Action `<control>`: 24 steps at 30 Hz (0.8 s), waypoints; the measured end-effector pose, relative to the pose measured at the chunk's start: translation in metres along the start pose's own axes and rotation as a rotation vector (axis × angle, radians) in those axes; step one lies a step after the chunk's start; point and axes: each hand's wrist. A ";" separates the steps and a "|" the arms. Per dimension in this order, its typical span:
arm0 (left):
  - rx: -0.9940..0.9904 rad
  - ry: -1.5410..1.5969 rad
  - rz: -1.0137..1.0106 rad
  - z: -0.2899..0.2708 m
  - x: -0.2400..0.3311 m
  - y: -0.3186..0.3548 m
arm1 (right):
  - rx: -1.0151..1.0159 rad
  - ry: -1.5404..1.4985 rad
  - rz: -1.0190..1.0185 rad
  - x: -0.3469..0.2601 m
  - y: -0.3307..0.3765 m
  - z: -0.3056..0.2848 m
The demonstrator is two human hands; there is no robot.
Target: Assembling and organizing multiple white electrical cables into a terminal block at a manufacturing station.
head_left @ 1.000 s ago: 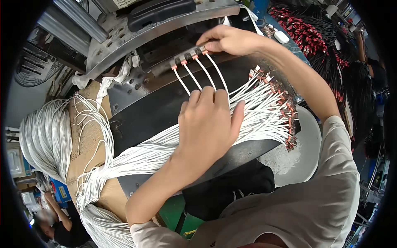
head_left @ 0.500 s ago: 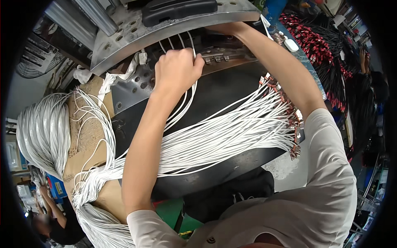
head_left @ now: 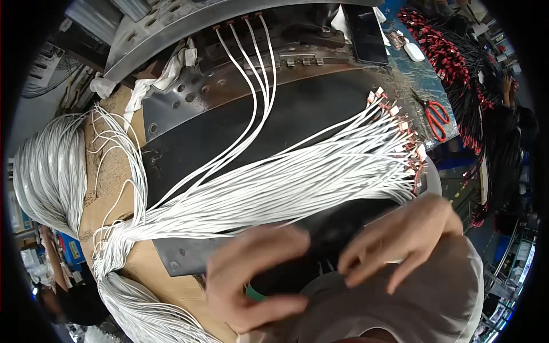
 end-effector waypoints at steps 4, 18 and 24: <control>-0.003 0.520 -0.621 -0.013 -0.009 0.153 | 0.063 -0.599 0.773 0.085 0.049 0.106; 0.886 0.229 -0.796 0.010 -0.067 0.215 | 1.287 -1.211 0.052 0.181 0.037 0.168; 0.940 0.013 -0.850 0.002 -0.075 0.238 | 1.329 -1.224 0.067 0.182 0.028 0.171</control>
Point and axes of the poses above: each hand's wrist, its own y-axis away from the middle knuckle, its own z-axis out of the palm, x = y × z, and after that the axes turned 11 degrees about z, right-handed
